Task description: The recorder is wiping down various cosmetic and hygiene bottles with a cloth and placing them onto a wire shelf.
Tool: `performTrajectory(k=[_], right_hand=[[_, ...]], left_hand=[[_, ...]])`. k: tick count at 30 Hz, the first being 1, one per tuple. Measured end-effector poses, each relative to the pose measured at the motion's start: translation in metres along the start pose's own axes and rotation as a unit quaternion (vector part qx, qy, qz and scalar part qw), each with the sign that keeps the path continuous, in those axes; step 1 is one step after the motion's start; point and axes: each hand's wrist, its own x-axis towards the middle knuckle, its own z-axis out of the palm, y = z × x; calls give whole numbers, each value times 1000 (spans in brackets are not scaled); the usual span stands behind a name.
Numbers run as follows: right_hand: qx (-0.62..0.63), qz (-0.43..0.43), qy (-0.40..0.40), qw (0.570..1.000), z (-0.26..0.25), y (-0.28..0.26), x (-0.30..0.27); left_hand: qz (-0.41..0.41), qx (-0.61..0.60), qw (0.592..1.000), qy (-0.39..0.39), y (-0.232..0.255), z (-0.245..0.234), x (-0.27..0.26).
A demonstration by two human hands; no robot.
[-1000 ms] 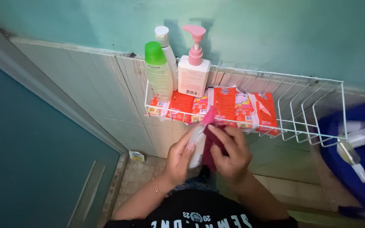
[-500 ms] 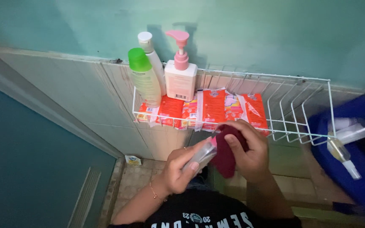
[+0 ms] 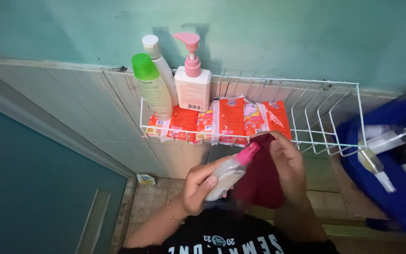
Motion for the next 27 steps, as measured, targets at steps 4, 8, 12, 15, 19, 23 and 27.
performTrajectory(k=[4, 8, 12, 15, 19, 23, 27], right_hand=[[-66, -49, -36, 996, 9, -8, -7], [-163, -108, -36, 980, 3, -3, -5], [-182, -127, -69, 973, -2, -4, -4], [-190, -119, -69, 972, 1, -9, -7], [-183, -120, -70, 973, -4, -4, -9], [-194, -109, -52, 974, -3, -3, -9], [-145, -67, -52, 986, -5, -1, -10]], left_hand=[[-10, 6, 1000, 14, 1, 3, -1], [49, 156, 986, 23, 8, 5, 2], [182, 244, 952, 31, 27, 9, 9], [51, 236, 970, 12, 23, 6, 0], [128, 246, 961, 9, 27, 7, 1], [69, 296, 952, 14, 32, 9, 0], [104, 268, 958, 13, 25, 7, 0]])
